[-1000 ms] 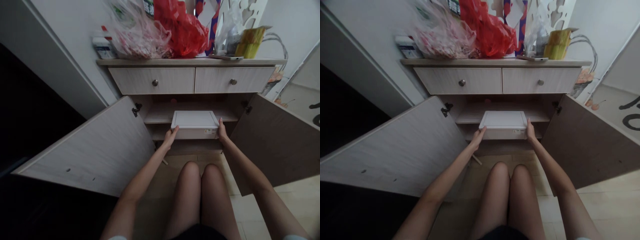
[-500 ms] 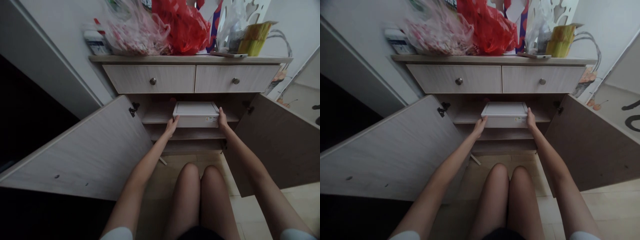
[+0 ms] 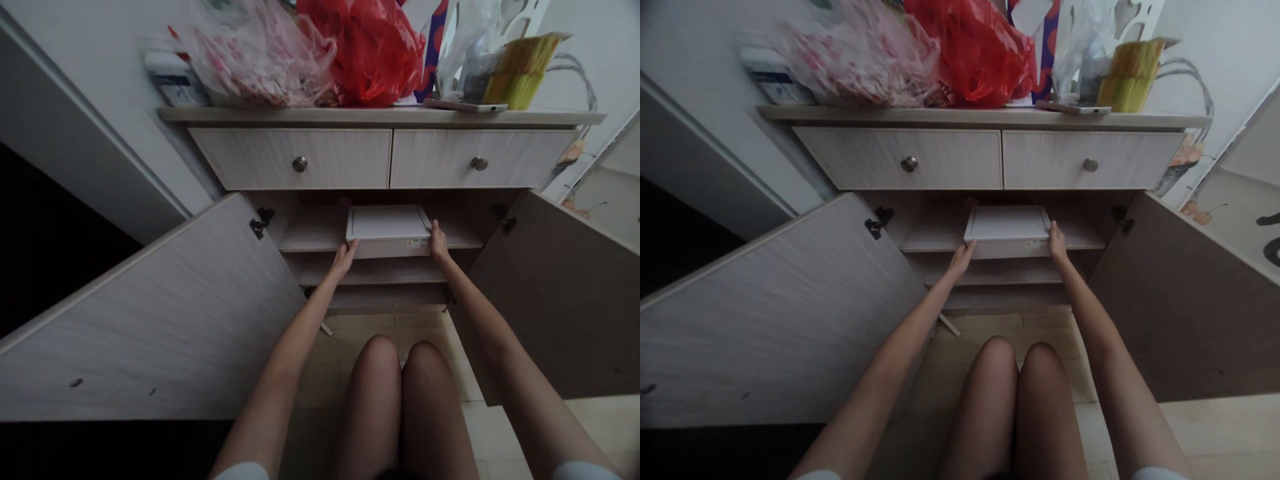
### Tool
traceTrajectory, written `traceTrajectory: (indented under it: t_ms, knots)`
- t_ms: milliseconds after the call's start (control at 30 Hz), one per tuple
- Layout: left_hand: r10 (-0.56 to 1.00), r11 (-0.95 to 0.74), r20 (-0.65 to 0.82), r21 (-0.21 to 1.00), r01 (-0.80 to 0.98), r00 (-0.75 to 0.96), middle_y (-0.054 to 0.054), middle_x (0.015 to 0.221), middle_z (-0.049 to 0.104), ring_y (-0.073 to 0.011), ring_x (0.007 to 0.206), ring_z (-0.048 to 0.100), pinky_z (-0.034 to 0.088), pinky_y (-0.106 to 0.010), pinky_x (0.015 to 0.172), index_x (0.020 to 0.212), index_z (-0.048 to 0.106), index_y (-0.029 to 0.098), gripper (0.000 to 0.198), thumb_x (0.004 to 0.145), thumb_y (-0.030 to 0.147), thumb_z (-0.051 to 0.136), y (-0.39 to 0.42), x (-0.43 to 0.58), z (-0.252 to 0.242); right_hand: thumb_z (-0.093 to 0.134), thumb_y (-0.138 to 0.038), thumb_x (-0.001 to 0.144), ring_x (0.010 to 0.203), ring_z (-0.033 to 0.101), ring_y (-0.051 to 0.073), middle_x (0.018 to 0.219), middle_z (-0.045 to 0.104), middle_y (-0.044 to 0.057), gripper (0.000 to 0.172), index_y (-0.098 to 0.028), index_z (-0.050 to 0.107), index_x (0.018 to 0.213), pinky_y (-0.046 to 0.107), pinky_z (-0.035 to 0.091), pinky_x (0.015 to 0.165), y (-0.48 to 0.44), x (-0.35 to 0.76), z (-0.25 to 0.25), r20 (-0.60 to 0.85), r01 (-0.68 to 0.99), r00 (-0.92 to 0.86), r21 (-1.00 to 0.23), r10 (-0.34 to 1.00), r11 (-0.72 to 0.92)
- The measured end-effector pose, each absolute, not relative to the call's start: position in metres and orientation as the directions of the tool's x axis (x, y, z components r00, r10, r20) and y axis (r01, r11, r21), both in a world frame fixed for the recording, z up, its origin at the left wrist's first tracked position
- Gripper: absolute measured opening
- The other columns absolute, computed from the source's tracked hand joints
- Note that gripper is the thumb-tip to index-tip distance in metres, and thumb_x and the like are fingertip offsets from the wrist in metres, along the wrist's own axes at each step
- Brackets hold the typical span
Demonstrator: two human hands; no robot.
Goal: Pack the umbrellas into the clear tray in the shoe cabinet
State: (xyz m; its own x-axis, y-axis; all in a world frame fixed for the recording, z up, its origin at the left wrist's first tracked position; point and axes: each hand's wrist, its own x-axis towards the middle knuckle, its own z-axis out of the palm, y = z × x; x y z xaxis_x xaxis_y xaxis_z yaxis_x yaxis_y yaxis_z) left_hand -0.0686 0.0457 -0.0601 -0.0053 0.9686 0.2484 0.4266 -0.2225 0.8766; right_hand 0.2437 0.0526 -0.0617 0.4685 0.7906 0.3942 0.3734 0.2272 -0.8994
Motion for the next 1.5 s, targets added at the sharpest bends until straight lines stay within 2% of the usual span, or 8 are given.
traceTrajectory:
  t_ms: [100, 167, 267, 333, 500, 767, 1000, 1500]
  knots:
    - [0.848, -0.385, 0.519, 0.743, 0.547, -0.109, -0.020, 0.146, 0.051, -0.0300, 0.143, 0.038, 0.032, -0.047, 0.116, 0.139, 0.050, 0.013, 0.066, 0.093, 0.059, 0.042, 0.032, -0.059, -0.064, 0.020, -0.061, 0.097, 0.134, 0.045, 0.028, 0.141, 0.052, 0.020, 0.073, -0.010, 0.053, 0.138, 0.046, 0.033, 0.109, 0.028, 0.227, -0.064, 0.634, 0.658, 0.466, -0.715, 0.617, 0.237]
    - [0.726, -0.499, 0.687, 0.545, 0.674, -0.017, -0.017, 0.156, 0.036, -0.0266, 0.150, 0.021, 0.019, -0.048, 0.122, 0.148, 0.040, 0.013, 0.064, 0.096, 0.051, 0.040, 0.018, -0.048, -0.068, 0.023, -0.046, 0.100, 0.143, 0.034, 0.025, 0.151, 0.042, 0.018, 0.061, -0.013, 0.044, 0.146, 0.047, 0.026, 0.115, 0.004, 0.208, -0.072, 0.771, 0.843, 0.296, -0.488, 0.564, 0.225]
    - [0.686, -0.577, 0.676, 0.278, 0.768, 0.270, -0.016, 0.159, 0.029, -0.0244, 0.151, 0.013, 0.010, -0.048, 0.124, 0.152, 0.033, 0.011, 0.059, 0.099, 0.036, 0.035, 0.004, -0.032, -0.075, 0.028, -0.034, 0.101, 0.148, 0.025, 0.023, 0.155, 0.037, 0.013, 0.054, -0.016, 0.039, 0.151, 0.049, 0.012, 0.120, -0.024, 0.182, -0.090, 0.757, 0.959, -0.055, -0.141, 0.651, 0.245]
    - [0.717, -0.564, 0.598, 0.198, 0.802, 0.357, -0.017, 0.160, 0.024, -0.0241, 0.152, 0.010, 0.010, -0.048, 0.124, 0.154, 0.027, 0.008, 0.060, 0.099, 0.030, 0.033, 0.002, -0.025, -0.078, 0.027, -0.034, 0.101, 0.149, 0.020, 0.024, 0.157, 0.033, 0.013, 0.057, -0.013, 0.032, 0.154, 0.051, 0.006, 0.121, -0.031, 0.172, -0.099, 0.692, 0.974, -0.134, -0.042, 0.710, 0.224]
    - [0.764, -0.514, 0.529, 0.151, 0.844, 0.370, -0.018, 0.162, 0.015, -0.0251, 0.152, 0.002, 0.011, -0.051, 0.124, 0.156, 0.015, 0.005, 0.066, 0.098, 0.030, 0.036, 0.014, -0.024, -0.076, 0.021, -0.040, 0.101, 0.150, 0.014, 0.027, 0.160, 0.025, 0.014, 0.063, -0.010, 0.020, 0.157, 0.057, 0.002, 0.120, -0.017, 0.174, -0.101, 0.635, 0.986, -0.097, -0.041, 0.767, 0.159]
    - [0.759, -0.506, 0.537, 0.129, 0.853, 0.368, -0.022, 0.162, 0.013, -0.0270, 0.152, 0.000, 0.013, -0.049, 0.124, 0.154, 0.017, 0.000, 0.069, 0.096, 0.029, 0.040, 0.051, -0.018, -0.066, 0.019, -0.043, 0.101, 0.150, 0.015, 0.028, 0.160, 0.025, 0.016, 0.066, -0.007, 0.021, 0.156, 0.056, 0.001, 0.120, 0.015, 0.176, -0.084, 0.642, 0.979, -0.123, -0.045, 0.757, 0.198]
    - [0.768, -0.507, 0.517, 0.130, 0.852, 0.378, -0.024, 0.162, 0.013, -0.0295, 0.152, 0.002, 0.013, -0.048, 0.123, 0.152, 0.020, -0.005, 0.071, 0.094, 0.030, 0.042, 0.086, -0.010, -0.057, 0.023, -0.042, 0.099, 0.148, 0.018, 0.029, 0.156, 0.031, 0.019, 0.067, -0.004, 0.024, 0.155, 0.053, 0.011, 0.119, 0.057, 0.182, -0.066, 0.606, 0.977, -0.108, -0.082, 0.788, 0.197]
    - [0.799, -0.519, 0.448, 0.175, 0.837, 0.402, -0.020, 0.164, 0.011, -0.0279, 0.153, 0.003, 0.011, -0.046, 0.124, 0.155, 0.017, 0.002, 0.074, 0.093, 0.033, 0.043, 0.149, -0.007, -0.048, 0.039, -0.041, 0.091, 0.145, 0.019, 0.036, 0.159, 0.026, 0.019, 0.074, -0.004, 0.026, 0.154, 0.055, 0.022, 0.113, 0.123, 0.193, -0.052, 0.492, 0.982, -0.104, -0.085, 0.865, 0.166]
